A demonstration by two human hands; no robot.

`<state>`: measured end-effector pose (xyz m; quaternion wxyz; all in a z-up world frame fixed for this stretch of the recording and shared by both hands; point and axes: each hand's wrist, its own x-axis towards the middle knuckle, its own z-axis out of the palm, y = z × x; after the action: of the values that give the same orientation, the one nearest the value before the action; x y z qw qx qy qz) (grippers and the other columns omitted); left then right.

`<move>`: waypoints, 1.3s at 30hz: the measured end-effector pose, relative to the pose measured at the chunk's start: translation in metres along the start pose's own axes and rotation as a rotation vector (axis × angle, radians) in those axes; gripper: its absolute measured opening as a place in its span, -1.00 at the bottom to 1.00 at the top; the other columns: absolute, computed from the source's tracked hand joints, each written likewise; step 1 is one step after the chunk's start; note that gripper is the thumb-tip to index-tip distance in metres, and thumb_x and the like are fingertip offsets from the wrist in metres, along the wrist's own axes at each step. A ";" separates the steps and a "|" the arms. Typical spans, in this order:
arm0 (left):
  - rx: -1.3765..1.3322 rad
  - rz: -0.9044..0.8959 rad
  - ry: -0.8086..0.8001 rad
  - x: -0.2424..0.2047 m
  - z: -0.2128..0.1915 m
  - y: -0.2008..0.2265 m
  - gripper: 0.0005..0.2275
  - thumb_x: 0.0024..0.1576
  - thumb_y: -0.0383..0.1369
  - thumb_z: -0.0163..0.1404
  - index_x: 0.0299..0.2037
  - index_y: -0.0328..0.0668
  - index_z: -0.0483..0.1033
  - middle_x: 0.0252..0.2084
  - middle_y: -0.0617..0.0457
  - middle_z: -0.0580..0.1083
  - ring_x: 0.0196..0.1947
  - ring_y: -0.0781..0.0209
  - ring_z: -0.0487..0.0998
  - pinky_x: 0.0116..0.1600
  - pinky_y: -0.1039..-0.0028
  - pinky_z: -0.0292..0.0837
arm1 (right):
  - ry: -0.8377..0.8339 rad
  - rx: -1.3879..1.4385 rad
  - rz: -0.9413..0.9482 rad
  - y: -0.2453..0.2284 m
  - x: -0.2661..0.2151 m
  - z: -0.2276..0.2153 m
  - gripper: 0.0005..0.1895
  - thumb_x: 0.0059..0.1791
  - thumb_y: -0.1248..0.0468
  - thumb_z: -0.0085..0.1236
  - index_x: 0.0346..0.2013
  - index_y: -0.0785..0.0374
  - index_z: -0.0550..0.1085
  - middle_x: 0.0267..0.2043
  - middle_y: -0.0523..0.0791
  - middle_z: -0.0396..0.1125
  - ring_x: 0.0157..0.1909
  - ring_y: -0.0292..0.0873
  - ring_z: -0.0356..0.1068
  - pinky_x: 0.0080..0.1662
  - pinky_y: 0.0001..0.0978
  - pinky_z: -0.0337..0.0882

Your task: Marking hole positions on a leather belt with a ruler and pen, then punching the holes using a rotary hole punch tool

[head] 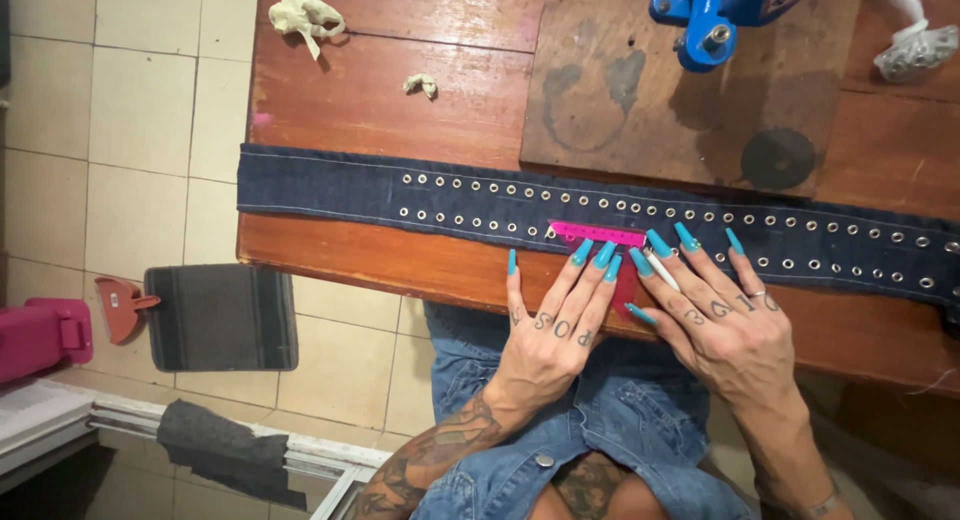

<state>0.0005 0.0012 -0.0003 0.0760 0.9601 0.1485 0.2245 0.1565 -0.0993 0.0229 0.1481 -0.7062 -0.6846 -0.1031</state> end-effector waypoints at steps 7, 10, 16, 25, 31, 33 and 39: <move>-0.020 -0.002 0.022 0.000 0.000 0.000 -0.77 0.15 -0.40 -0.17 0.00 -0.24 0.31 0.09 -0.04 0.29 0.14 0.10 0.27 0.08 -0.24 -0.04 | -0.011 -0.007 0.000 -0.001 -0.001 0.000 -0.66 -0.06 0.14 -0.09 -0.02 0.15 0.36 0.06 -0.11 0.25 0.12 -0.10 0.23 0.17 -0.18 0.12; -0.037 -0.007 0.008 0.000 -0.001 0.000 -0.76 0.16 -0.42 -0.19 0.02 -0.27 0.29 0.10 -0.05 0.28 0.14 0.07 0.28 0.10 -0.20 -0.04 | -0.011 -0.007 0.004 -0.001 -0.001 0.000 -0.65 -0.07 0.13 -0.07 -0.02 0.16 0.36 0.05 -0.12 0.26 0.09 -0.10 0.25 0.16 -0.18 0.14; -0.022 -0.022 -0.008 0.002 -0.003 0.001 -0.76 0.15 -0.42 -0.19 0.02 -0.25 0.29 0.10 -0.02 0.28 0.14 0.11 0.27 0.11 -0.16 -0.03 | -0.005 -0.010 0.020 -0.001 -0.002 0.001 -0.66 -0.07 0.14 -0.04 -0.04 0.15 0.38 0.04 -0.12 0.27 0.09 -0.11 0.26 0.16 -0.20 0.15; -0.049 -0.034 -0.008 0.001 -0.001 -0.001 -0.75 0.14 -0.40 -0.15 0.02 -0.24 0.30 0.10 -0.01 0.29 0.15 0.11 0.26 0.13 -0.14 -0.05 | 0.017 -0.054 -0.020 -0.002 0.005 -0.003 -0.63 -0.07 0.10 -0.03 -0.03 0.17 0.38 0.03 -0.12 0.28 0.07 -0.12 0.27 0.14 -0.19 0.18; -0.050 -0.021 -0.005 0.000 0.000 -0.001 -0.74 0.14 -0.37 -0.12 0.01 -0.25 0.30 0.10 -0.02 0.30 0.14 0.10 0.27 0.13 -0.14 -0.07 | 0.023 -0.049 -0.015 -0.002 0.005 -0.003 -0.62 -0.09 0.08 0.00 -0.05 0.16 0.39 0.02 -0.12 0.29 0.06 -0.13 0.28 0.13 -0.20 0.19; -0.060 -0.022 -0.020 -0.001 0.001 -0.002 -0.73 0.13 -0.37 -0.11 0.03 -0.24 0.29 0.11 -0.02 0.28 0.16 0.11 0.25 0.15 -0.12 -0.10 | 0.014 -0.059 -0.018 -0.002 0.003 -0.002 -0.63 -0.09 0.08 -0.03 -0.05 0.16 0.39 0.01 -0.13 0.29 0.08 -0.12 0.26 0.14 -0.20 0.18; -0.068 -0.018 -0.020 -0.002 0.001 -0.002 -0.73 0.14 -0.38 -0.12 0.03 -0.25 0.29 0.11 -0.03 0.28 0.15 0.09 0.26 0.15 -0.13 -0.12 | 0.010 -0.067 -0.019 -0.001 0.004 -0.002 -0.62 -0.09 0.07 -0.02 -0.04 0.14 0.39 0.02 -0.14 0.28 0.07 -0.13 0.26 0.13 -0.20 0.19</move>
<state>-0.0011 0.0028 -0.0027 0.1123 0.9578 0.1487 0.2189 0.1554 -0.0963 0.0257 0.1270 -0.7038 -0.6866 -0.1310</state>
